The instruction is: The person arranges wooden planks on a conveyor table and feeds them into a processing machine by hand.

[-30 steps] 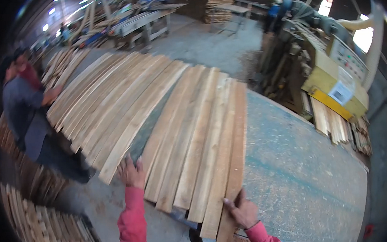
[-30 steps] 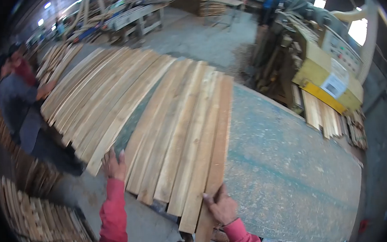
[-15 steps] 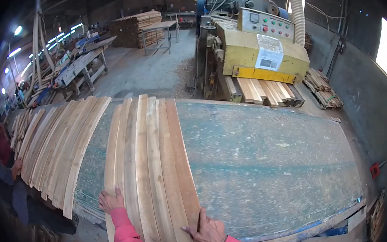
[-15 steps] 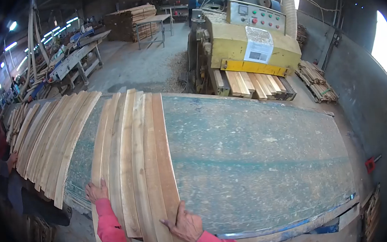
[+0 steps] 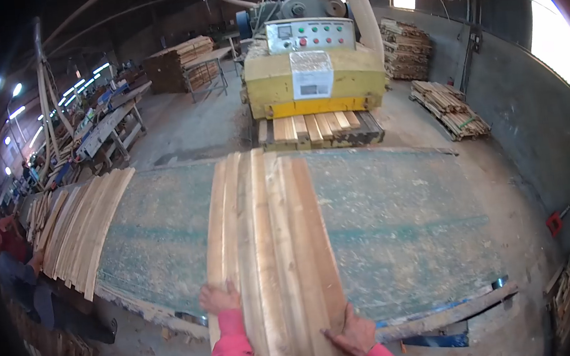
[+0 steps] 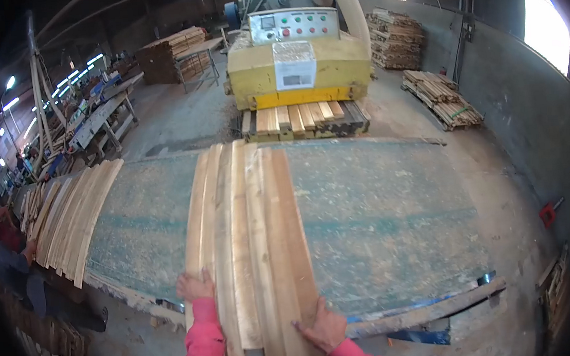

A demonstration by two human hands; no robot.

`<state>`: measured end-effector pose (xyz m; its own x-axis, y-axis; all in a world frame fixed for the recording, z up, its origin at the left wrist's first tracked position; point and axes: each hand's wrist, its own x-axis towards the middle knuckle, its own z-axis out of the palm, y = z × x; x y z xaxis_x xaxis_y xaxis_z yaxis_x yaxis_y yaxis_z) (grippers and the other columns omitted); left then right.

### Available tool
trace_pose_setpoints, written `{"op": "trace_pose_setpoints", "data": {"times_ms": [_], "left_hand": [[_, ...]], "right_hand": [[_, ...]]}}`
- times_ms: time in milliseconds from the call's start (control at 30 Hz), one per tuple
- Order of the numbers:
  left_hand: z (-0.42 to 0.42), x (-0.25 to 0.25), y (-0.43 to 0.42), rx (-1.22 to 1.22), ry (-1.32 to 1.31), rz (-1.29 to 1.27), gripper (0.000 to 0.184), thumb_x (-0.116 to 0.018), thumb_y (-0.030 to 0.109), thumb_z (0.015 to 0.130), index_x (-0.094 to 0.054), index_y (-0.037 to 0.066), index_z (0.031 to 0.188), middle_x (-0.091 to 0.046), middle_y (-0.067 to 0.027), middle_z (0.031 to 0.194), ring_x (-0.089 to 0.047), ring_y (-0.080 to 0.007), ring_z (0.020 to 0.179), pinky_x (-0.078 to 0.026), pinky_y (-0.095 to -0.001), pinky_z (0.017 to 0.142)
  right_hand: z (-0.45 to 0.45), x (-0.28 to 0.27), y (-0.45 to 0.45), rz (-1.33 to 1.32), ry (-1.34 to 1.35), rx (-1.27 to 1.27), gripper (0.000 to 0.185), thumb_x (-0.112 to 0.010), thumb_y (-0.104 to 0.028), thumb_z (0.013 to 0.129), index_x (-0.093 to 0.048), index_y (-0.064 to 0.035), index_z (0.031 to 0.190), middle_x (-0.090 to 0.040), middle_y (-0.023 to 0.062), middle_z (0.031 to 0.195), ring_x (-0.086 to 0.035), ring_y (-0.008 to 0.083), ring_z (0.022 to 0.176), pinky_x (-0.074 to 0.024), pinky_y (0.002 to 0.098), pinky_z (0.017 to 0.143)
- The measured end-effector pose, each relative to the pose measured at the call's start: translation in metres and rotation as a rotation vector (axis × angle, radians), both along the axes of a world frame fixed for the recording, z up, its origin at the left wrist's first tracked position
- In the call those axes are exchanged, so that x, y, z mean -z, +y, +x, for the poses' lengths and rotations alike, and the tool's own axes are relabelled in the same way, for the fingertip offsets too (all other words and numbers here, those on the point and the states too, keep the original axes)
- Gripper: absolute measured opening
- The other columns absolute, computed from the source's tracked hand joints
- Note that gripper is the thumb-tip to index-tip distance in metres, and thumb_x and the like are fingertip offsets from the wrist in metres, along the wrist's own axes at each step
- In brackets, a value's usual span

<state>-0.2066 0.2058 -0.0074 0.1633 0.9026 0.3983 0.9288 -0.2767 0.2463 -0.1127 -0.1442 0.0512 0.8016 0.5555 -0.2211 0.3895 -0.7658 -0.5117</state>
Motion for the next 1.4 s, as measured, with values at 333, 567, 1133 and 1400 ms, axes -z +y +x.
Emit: {"op": "trace_pose_setpoints", "data": {"times_ms": [333,567,1133,1400], "left_hand": [[0.082,-0.003,-0.106,0.461,-0.031,-0.177,0.083,-0.069,0.056,0.086,-0.054,-0.003,0.141,-0.055,-0.023,0.138,-0.05,-0.0422,0.123,-0.037,-0.0522,0.108],[-0.097,-0.026,-0.218,0.908,0.119,-0.019,0.096,-0.061,0.072,0.087,-0.037,0.015,0.16,-0.026,-0.027,0.165,-0.022,-0.0494,0.152,-0.014,-0.0672,0.12],[-0.021,0.025,-0.332,1.404,0.138,0.031,0.089,-0.068,0.067,0.081,-0.038,0.035,0.159,-0.03,-0.0134,0.166,-0.023,-0.0366,0.155,-0.005,-0.071,0.12],[-0.001,0.009,-0.329,1.272,0.111,-0.083,0.086,-0.072,0.061,0.081,-0.042,0.036,0.157,-0.027,-0.019,0.167,-0.022,-0.0411,0.155,-0.009,-0.0724,0.119]], "right_hand": [[0.06,0.011,-0.114,-0.067,-0.009,0.217,0.118,-0.075,-0.068,0.072,-0.034,0.0082,0.152,-0.072,0.0291,0.097,-0.071,0.0438,0.088,-0.0545,0.0505,0.079],[-0.048,0.0,-0.191,0.037,-0.119,-0.008,0.133,-0.093,-0.059,0.055,-0.029,0.002,0.154,-0.053,0.0236,0.12,-0.059,0.0416,0.113,-0.0518,0.0488,0.094],[-0.033,0.02,-0.18,0.069,-0.228,0.015,0.138,-0.097,-0.057,0.043,-0.035,0.0016,0.152,-0.055,0.0206,0.123,-0.063,0.0419,0.113,-0.0547,0.0487,0.093],[0.001,0.012,-0.163,0.023,-0.145,0.023,0.135,-0.098,-0.051,0.046,-0.034,0.0015,0.151,-0.054,0.0213,0.122,-0.064,0.0436,0.111,-0.0553,0.051,0.09]]}}
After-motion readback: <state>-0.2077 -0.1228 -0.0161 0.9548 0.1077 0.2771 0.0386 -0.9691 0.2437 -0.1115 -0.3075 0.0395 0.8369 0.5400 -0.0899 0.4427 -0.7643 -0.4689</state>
